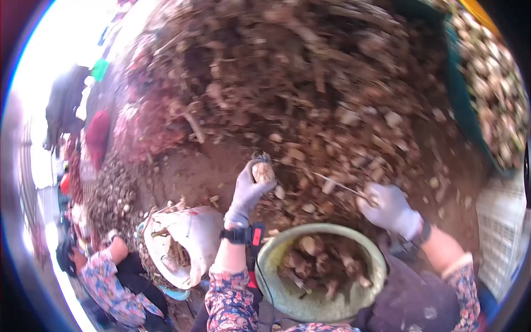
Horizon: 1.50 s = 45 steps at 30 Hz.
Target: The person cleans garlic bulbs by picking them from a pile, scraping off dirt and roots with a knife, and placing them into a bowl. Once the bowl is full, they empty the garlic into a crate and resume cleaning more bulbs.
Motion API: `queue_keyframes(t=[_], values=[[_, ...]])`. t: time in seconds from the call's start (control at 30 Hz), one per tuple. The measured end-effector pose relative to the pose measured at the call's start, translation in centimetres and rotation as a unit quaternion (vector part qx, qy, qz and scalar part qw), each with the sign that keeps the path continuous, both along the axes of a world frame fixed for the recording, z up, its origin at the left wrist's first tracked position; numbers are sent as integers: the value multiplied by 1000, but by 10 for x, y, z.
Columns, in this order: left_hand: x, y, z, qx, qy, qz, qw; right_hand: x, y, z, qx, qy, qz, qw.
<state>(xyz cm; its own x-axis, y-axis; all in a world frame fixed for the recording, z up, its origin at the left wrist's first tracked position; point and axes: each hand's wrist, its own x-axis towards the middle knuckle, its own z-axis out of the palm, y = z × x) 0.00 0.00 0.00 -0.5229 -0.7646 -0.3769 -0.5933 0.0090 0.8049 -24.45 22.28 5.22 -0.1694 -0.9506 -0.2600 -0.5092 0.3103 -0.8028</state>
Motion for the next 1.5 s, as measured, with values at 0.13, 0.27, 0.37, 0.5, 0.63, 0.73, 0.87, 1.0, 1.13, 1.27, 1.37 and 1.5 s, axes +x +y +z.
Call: queue_keyframes(t=[0.13, 0.27, 0.37, 0.5, 0.63, 0.73, 0.87, 1.0, 1.13, 1.27, 1.37, 1.5], values=[[-74, 117, 32, 96, 193, 1, 977, -17, 31, 31, -73, 88, -8, 993], [-81, 154, 64, 36, 154, -6, 987, -9, 42, 55, -44, 96, 62, 992], [-89, 169, 79, -66, 118, -57, 989, -14, 55, 55, -53, 107, 67, 991], [-96, 192, 78, -38, 152, -22, 987, -19, 69, 13, -133, 88, 28, 987], [-109, 216, 91, 107, 186, 100, 972, -23, 81, -14, -173, 82, -19, 981], [-104, 232, 148, 62, 218, -16, 974, -68, 107, -49, 107, 98, -255, 956], [-102, 200, 116, -99, 106, -58, 988, -69, 115, -25, -84, 104, -272, 953], [-103, 202, 111, 80, 317, 168, 930, -41, 113, -17, 18, -31, -234, 972], [-91, 204, 84, 324, 458, 350, 750, -31, 91, -12, -53, -68, -259, 962], [-105, 209, 71, 389, 498, 403, 662, -37, 57, 42, -215, -71, -253, 941], [-113, 210, 96, 437, 563, 340, 613, -19, 48, 20, -123, 9, -115, 986], [-67, 189, 104, 299, 344, -27, 890, -12, 98, -33, 87, 11, -129, 988]])
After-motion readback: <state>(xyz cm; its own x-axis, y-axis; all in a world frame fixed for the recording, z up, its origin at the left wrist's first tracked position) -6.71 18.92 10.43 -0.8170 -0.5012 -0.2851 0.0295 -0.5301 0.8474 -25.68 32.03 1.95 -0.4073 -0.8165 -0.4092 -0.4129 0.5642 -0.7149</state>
